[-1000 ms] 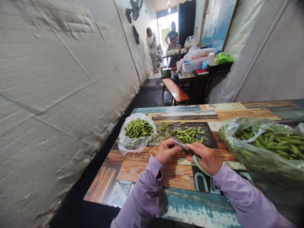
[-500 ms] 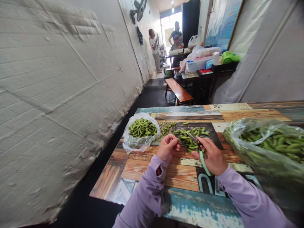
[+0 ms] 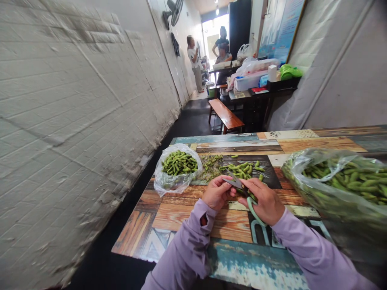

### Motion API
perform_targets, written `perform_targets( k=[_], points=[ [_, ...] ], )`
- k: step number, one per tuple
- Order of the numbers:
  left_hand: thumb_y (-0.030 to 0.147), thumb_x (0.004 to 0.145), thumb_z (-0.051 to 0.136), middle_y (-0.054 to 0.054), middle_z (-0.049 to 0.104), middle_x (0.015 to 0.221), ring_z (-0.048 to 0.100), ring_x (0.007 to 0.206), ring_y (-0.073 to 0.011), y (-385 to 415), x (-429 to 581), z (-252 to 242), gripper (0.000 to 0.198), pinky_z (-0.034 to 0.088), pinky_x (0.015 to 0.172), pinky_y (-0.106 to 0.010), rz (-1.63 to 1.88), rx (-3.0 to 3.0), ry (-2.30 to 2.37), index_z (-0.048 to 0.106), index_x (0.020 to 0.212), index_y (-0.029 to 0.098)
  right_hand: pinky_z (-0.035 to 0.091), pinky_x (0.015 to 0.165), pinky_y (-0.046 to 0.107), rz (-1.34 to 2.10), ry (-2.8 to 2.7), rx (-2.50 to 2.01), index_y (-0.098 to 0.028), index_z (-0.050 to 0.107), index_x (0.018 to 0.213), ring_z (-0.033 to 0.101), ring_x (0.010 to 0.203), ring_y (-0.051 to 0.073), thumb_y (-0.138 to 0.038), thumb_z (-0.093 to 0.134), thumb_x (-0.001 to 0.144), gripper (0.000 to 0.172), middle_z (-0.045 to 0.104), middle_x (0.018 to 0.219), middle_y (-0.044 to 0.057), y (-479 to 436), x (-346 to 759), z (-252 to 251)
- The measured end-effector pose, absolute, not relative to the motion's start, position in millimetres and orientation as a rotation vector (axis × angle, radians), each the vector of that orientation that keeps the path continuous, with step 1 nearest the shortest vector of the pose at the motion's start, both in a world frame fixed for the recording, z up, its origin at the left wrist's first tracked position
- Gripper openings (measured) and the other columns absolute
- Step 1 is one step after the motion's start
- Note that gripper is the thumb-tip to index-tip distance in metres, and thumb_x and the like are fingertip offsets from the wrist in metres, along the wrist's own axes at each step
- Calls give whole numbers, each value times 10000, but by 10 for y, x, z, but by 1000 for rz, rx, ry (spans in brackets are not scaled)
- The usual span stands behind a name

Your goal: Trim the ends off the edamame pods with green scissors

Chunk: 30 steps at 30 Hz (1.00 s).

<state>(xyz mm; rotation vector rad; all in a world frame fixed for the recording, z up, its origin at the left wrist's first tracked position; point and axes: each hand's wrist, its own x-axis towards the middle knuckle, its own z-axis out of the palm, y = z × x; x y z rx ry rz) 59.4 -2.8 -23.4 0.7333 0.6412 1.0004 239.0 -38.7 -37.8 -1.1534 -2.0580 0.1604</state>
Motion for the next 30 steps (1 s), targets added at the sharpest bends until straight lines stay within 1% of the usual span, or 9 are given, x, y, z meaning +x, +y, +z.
perform_targets(
  k=[4,8,13,19,24,30],
  points=[
    [301,628,788,-13,651,628,581,499,-97,-26,602,-284,351,454,506,-210,972,773,613,588,861,132,517,817,364,177,-2061,-1144,-201,478,1271,587,958,229,-306,614,797,504,595,1046,102,-394,2393,-362],
    [307,655,770,-20,661,650,603,527,-109,-35,610,-291,351,463,520,-213,969,788,570,564,883,139,513,822,365,191,-2057,-1138,-195,474,1270,586,962,226,-304,616,801,501,592,1051,104,-398,2388,-360],
    [308,685,749,-28,673,702,630,567,-124,-47,621,-283,352,478,546,-223,955,806,528,535,917,153,522,790,348,207,-2062,-1119,-209,475,1275,601,937,223,-331,608,812,497,600,1026,100,-392,2399,-366],
    [320,682,751,-18,665,664,614,539,-119,-36,609,-279,343,483,545,-238,964,849,554,538,890,150,524,778,341,231,-2082,-1135,-220,481,1275,607,916,217,-317,617,800,504,602,1020,87,-389,2425,-354],
    [337,671,759,-18,668,662,618,545,-122,-33,613,-269,349,477,546,-238,975,873,581,536,864,150,524,769,342,241,-2072,-1145,-228,505,1260,607,897,215,-318,620,793,489,601,1004,86,-391,2426,-325],
    [333,681,751,-21,669,656,616,540,-122,-40,618,-274,337,494,554,-250,951,876,591,531,856,147,522,769,344,275,-2080,-1115,-232,498,1260,604,900,215,-322,624,794,491,602,993,82,-377,2440,-349]
  ],
)
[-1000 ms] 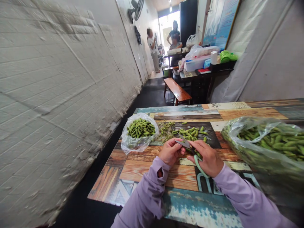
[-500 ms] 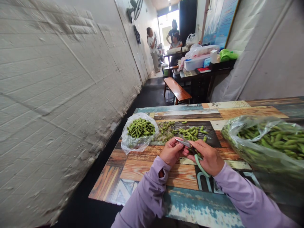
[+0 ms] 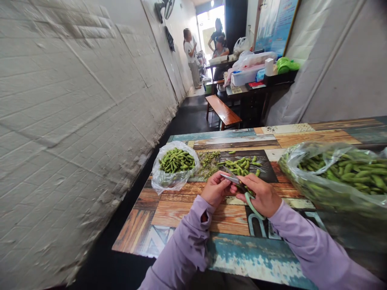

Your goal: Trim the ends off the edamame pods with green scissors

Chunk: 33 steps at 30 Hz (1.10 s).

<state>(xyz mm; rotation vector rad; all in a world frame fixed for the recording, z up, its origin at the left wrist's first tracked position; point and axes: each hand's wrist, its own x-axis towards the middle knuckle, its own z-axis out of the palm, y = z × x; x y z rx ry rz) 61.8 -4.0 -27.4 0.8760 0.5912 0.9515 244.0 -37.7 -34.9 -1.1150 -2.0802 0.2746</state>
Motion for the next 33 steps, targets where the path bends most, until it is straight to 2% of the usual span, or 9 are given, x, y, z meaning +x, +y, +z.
perform_targets(
  k=[6,11,17,19,22,24,28,33],
  points=[
    [337,678,752,-18,664,654,614,537,-121,-39,612,-280,339,503,559,-258,945,865,593,532,855,149,521,763,336,260,-2097,-1146,-210,509,1240,609,883,212,-339,607,814,455,610,981,87,-390,2444,-345],
    [337,702,728,-36,661,742,608,551,-104,-55,627,-239,308,501,570,-248,929,872,582,537,822,128,527,747,310,264,-2079,-1150,-221,499,1259,622,871,198,-342,554,849,432,617,999,85,-399,2427,-345],
    [318,685,714,-16,607,766,583,606,-104,-31,612,-146,312,479,558,-237,933,779,612,529,875,153,527,635,292,180,-1949,-1273,-230,498,1261,596,657,154,-376,557,840,449,615,986,73,-342,2481,-410],
    [377,691,685,-3,564,745,541,596,-91,5,589,-131,295,447,514,-213,956,716,645,521,792,154,529,653,305,134,-1896,-1310,-230,501,1255,603,674,165,-385,574,827,460,615,1011,80,-320,2528,-424],
    [463,714,632,15,495,678,429,507,-60,50,567,-146,347,312,420,-170,989,735,762,484,662,154,531,679,320,83,-1844,-1335,-230,506,1246,618,740,188,-387,576,825,455,613,1028,86,-302,2594,-411],
    [460,728,622,25,468,627,364,468,-58,52,579,-179,318,260,416,-181,985,924,892,543,678,157,530,680,321,71,-1823,-1346,-224,511,1237,615,728,185,-390,575,826,447,613,1009,82,-300,2621,-385],
    [343,736,650,-8,501,637,447,576,-117,-10,667,-279,178,355,560,-238,936,1669,1072,703,793,184,530,667,314,74,-1814,-1369,-207,524,1219,607,696,178,-390,580,822,441,615,984,85,-304,2626,-346],
    [282,780,615,-38,499,726,493,657,-147,-78,755,-367,155,367,616,-248,791,2232,1103,720,883,234,528,660,300,71,-1817,-1373,-212,522,1223,618,721,177,-358,587,813,440,620,1024,86,-294,2605,-365]
  ],
)
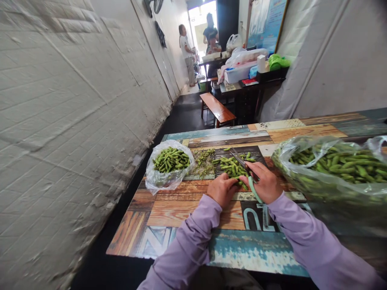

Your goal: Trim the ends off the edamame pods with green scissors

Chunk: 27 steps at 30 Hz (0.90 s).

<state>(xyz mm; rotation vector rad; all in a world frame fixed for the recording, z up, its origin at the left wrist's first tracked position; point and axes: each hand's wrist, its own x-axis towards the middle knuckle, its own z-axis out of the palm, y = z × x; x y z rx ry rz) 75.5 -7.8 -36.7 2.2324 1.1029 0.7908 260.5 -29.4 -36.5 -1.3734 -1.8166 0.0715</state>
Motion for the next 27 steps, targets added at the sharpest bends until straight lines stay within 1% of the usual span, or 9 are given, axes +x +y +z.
perform_targets(
  k=[3,6,9,11,15,18,20,24,27],
  points=[
    [252,779,603,-40,508,774,505,710,-152,-74,754,-354,107,372,630,-247,661,2371,1167,694,817,210,529,663,297,78,-1820,-1376,-212,527,1217,617,715,169,-376,592,809,444,623,1028,79,-289,2601,-380],
    [196,728,634,-32,522,800,505,750,-146,-59,731,-318,41,380,655,-244,695,2311,1183,652,763,183,530,669,296,92,-1827,-1376,-208,530,1211,614,706,162,-382,590,813,438,623,1021,76,-293,2599,-381],
    [179,693,651,-1,516,716,476,677,-117,-34,705,-297,65,369,621,-229,844,2033,1146,599,724,158,531,679,299,96,-1832,-1365,-209,527,1215,616,709,162,-377,591,814,439,621,1016,73,-303,2595,-374],
    [217,694,656,24,497,641,440,599,-92,-14,689,-294,114,349,575,-214,913,1775,1088,569,718,147,531,688,298,92,-1839,-1357,-202,526,1215,623,738,169,-367,587,817,435,617,1029,79,-310,2590,-372],
    [314,654,716,13,535,656,446,577,-73,12,652,-284,253,344,554,-201,996,1391,945,613,784,122,530,701,292,113,-1869,-1329,-194,520,1218,624,762,169,-333,570,829,415,609,1048,85,-321,2578,-384],
    [373,657,722,4,552,659,413,506,-51,1,625,-250,348,295,481,-190,954,1196,884,667,891,122,531,693,289,137,-1888,-1319,-204,515,1224,615,736,158,-322,570,830,415,610,1035,76,-328,2568,-400],
    [387,662,722,-12,577,695,425,495,-46,-12,611,-219,371,274,452,-183,931,1069,835,678,925,128,532,679,289,127,-1890,-1321,-213,517,1225,609,720,156,-327,573,829,416,612,1025,73,-330,2563,-408],
    [362,643,746,-56,614,808,487,541,-55,-22,593,-166,387,296,439,-174,955,910,740,688,947,130,533,681,295,79,-1876,-1314,-223,524,1220,619,764,175,-347,577,827,415,615,1030,81,-326,2566,-417],
    [347,636,757,-46,613,772,477,529,-49,-19,581,-162,369,285,432,-168,969,912,747,694,926,127,533,696,295,75,-1891,-1293,-216,519,1223,623,818,188,-332,576,828,415,611,1044,86,-322,2571,-420]
  ],
)
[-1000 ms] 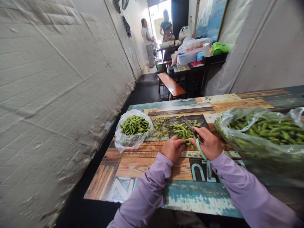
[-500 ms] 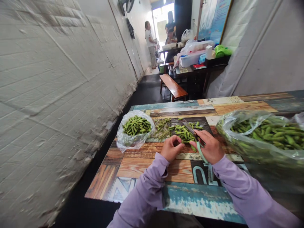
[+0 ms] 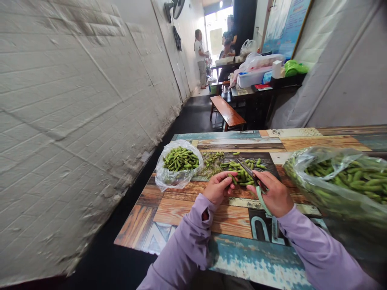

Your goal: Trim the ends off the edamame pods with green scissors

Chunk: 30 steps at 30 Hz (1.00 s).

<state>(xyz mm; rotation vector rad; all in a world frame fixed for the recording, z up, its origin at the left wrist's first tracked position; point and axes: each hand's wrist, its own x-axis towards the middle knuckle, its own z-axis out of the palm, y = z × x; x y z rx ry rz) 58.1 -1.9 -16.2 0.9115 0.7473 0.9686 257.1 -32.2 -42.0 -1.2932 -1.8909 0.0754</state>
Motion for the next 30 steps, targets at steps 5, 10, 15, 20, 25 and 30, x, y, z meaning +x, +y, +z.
perform_targets(
  k=[5,10,15,20,25,30],
  points=[
    [360,634,759,12,560,598,418,461,-34,-13,573,-196,320,261,433,-168,987,1068,865,684,828,117,533,695,296,146,-1934,-1281,-219,512,1230,616,764,171,-338,586,825,429,607,1015,72,-351,2536,-399],
    [387,622,762,6,590,620,464,462,-51,-13,585,-186,325,344,469,-187,1005,1147,885,594,711,122,532,663,286,245,-2000,-1213,-221,501,1242,598,710,149,-343,590,823,446,601,1024,71,-390,2483,-388],
    [383,638,748,4,593,627,482,500,-70,-18,586,-154,301,393,520,-214,1046,1260,925,635,731,121,543,705,304,294,-2034,-1187,-229,501,1254,620,806,173,-327,601,807,469,598,1071,75,-399,2464,-378],
    [335,621,759,-53,671,773,586,726,-158,-22,601,-150,266,454,723,-281,1132,1334,962,682,773,131,528,794,349,247,-2064,-1193,-226,524,1246,607,932,212,-297,602,793,464,607,1057,82,-401,2458,-347],
    [308,615,761,-52,669,751,583,724,-161,-33,613,-124,212,451,727,-284,1154,1358,981,693,728,142,518,810,359,265,-2093,-1171,-216,499,1264,594,951,215,-291,608,791,491,588,1070,91,-390,2472,-367],
    [312,625,756,-50,665,748,577,732,-166,-40,610,-117,205,449,740,-287,1158,1387,967,696,728,145,520,802,365,280,-2087,-1166,-228,496,1259,596,938,218,-298,607,793,484,583,1064,86,-396,2452,-362]
  ],
)
